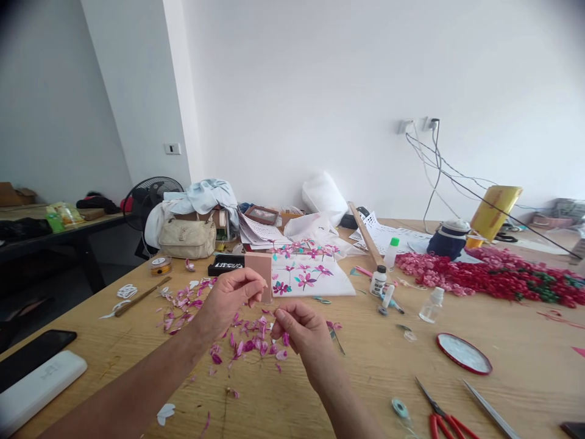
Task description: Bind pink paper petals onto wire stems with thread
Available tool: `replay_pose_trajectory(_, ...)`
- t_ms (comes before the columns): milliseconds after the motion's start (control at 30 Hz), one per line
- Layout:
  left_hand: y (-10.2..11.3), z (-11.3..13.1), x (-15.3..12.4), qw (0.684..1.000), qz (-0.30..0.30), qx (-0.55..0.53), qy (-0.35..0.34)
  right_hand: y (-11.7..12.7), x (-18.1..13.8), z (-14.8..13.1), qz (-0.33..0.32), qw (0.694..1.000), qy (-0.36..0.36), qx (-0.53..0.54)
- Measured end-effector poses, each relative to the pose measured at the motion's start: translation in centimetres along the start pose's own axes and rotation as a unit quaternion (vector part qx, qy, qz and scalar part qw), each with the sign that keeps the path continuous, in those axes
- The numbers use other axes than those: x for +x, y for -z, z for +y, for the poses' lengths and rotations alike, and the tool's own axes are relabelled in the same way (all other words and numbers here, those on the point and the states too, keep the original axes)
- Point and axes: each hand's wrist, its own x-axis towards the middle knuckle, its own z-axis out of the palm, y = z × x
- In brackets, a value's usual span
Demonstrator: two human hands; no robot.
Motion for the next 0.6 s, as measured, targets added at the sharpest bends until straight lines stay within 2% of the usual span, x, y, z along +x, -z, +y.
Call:
replay_pose_trajectory(100,0.12,0.13,0.04,1.000,0.002,-0.005,0.009,-0.18,0.03,0.03,-0.003,1.000,-0.005,-0.001)
replay_pose_trajectory(367,0.26,0.25,-0.09,0.992,-0.021,-0.120,0.040,0.16,-0.12,0.01,-0.023,0.999,-0.033,0.036)
replay_pose_trajectory(600,0.47,-0.06,-0.13,0.987,-0.017,-0.157,0.036,0.39,0.09,0.10,-0.043,0.997,-0.031,0.056)
